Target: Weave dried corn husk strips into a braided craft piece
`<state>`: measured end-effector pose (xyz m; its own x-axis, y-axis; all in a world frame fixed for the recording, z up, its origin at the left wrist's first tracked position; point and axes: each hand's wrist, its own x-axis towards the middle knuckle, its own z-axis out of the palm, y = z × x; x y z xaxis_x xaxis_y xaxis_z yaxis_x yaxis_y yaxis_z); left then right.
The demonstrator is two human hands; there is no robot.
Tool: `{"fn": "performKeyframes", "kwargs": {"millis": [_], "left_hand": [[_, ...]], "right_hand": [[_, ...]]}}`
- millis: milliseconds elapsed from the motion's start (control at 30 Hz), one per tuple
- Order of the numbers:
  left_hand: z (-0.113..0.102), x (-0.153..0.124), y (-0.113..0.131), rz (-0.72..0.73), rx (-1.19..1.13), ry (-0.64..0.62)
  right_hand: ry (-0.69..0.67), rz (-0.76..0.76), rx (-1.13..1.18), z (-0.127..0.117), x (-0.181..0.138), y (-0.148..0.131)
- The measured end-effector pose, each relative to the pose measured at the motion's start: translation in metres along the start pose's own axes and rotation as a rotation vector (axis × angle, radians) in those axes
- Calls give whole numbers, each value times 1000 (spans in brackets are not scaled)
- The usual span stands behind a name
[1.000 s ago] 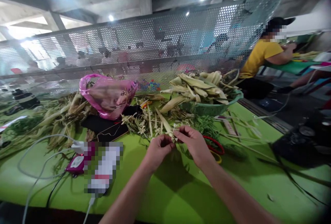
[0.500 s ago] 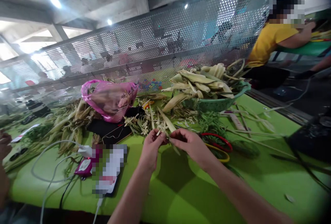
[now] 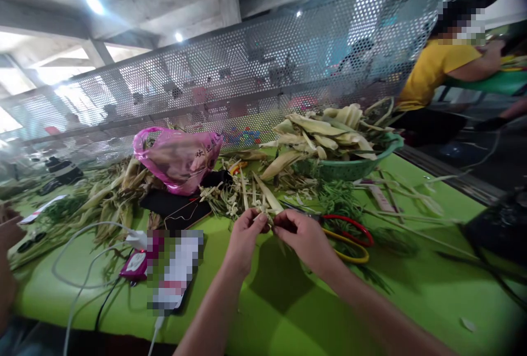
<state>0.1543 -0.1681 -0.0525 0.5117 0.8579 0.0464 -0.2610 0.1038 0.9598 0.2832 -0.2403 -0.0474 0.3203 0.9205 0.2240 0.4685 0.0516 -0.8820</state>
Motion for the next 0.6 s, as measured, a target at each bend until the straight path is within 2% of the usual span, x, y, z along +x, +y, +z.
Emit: {"fn": "performKeyframes", "kwargs": {"millis": [233, 433, 600], "left_hand": [[-7, 1, -5, -113, -136, -29], [-10, 5, -2, -65, -201, 28], [-11, 5, 1, -84, -268, 78]], "right_hand": [[15, -153, -323, 0, -6, -10], [-76, -80, -163, -1, -2, -1], [-111, -30, -170, 1, -3, 0]]}}
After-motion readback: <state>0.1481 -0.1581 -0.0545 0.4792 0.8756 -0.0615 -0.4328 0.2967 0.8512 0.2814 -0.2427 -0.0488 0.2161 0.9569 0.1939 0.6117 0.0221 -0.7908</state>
